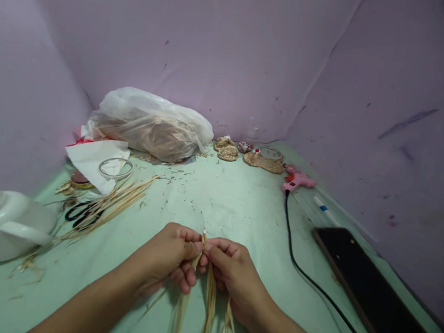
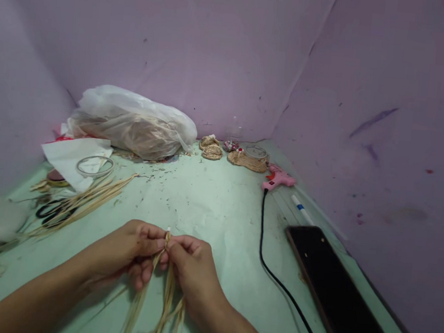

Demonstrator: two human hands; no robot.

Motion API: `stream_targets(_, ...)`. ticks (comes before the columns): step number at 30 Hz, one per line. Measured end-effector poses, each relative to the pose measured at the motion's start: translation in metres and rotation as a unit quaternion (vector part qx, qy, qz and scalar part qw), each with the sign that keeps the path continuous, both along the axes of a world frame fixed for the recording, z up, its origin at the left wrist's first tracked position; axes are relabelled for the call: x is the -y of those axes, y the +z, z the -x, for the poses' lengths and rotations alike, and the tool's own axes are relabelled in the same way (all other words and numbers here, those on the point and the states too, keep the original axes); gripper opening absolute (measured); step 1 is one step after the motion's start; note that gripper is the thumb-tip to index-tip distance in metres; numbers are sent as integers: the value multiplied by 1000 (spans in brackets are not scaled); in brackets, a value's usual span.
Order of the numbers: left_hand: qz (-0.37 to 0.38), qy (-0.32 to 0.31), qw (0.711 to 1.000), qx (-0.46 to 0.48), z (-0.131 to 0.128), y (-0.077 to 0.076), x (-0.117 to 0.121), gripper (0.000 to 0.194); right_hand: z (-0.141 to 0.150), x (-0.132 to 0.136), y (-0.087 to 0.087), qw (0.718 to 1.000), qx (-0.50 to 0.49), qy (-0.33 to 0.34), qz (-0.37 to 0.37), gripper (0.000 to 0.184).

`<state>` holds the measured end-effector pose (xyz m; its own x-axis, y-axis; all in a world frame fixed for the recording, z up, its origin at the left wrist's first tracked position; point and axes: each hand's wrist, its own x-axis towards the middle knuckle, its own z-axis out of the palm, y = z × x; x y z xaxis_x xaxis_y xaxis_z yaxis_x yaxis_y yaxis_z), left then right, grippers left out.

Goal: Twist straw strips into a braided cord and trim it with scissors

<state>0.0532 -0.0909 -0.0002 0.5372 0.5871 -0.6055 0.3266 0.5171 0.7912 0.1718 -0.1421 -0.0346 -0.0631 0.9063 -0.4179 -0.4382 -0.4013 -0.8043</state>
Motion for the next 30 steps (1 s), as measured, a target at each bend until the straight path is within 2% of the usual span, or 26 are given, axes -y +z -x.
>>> stream_targets(4, -12, -29, 1000, -2, 4, -4, -3, 16, -4, -1, -1, 999, -12, 45, 9, 22)
stream_targets(10, -78, -33, 994, -68, 4, -10, -6, 18, -10, -3, -1, 997, 34, 60, 43, 22)
stream_targets(17, -71, -64, 994, -42, 6, -13, -8, 18, -14, -2, 3, 995, 6, 85, 55, 22)
stream_targets(22, -78, -58, 994, -58, 6, -15, -6, 19, -14, -2, 1, 993, 75, 80, 35, 25)
stream_targets(30, -132, -46, 987, -78, 0, -18, -3, 17, -16, -6, -6, 968, 224, 87, -70, 18)
